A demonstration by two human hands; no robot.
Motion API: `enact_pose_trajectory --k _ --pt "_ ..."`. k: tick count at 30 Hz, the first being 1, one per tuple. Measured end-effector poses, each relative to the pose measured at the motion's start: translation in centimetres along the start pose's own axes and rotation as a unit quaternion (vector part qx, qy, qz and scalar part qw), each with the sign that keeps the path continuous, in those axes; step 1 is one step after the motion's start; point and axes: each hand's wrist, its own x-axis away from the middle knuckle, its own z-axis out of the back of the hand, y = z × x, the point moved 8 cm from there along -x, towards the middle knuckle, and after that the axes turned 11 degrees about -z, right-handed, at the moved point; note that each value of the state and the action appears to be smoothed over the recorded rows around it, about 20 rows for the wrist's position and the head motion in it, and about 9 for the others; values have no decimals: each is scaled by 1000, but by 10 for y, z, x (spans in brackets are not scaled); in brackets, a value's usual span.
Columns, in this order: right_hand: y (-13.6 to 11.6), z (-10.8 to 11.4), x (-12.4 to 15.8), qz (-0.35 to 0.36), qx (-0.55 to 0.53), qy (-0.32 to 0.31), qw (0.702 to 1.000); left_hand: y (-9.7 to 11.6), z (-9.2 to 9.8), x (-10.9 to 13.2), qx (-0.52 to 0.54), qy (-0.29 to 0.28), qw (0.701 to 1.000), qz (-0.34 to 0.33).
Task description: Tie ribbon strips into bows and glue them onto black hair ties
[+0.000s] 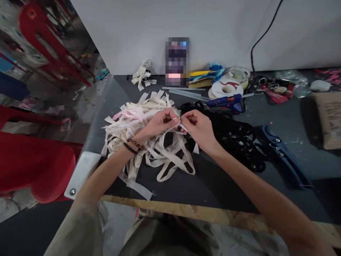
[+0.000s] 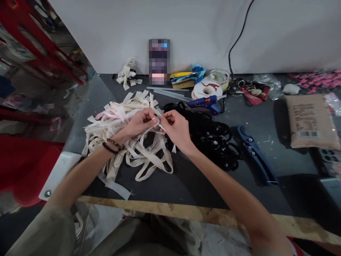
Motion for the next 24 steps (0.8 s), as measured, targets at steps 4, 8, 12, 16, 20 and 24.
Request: enact_pose_trajectory --k 4,8,12,16,20,24 --pt "-9 5 1 45 33 16 998 -1 1 1 -5 0 1000 4" --pt "-13 5 1 61 92 0 994 -2 3 1 -4 10 1000 9" --pt "-22 5 5 100 132 1 986 -1 7 0 -13 34 999 8" --pt "-28 4 6 108 134 -23 985 -1 10 0 -20 52 998 4" --pt "-20 6 -1 55 130 -48 989 0 11 -1 -35 46 998 -14" --pt "-11 2 -5 14 90 -101 991 0 13 -1 -70 41 996 -39"
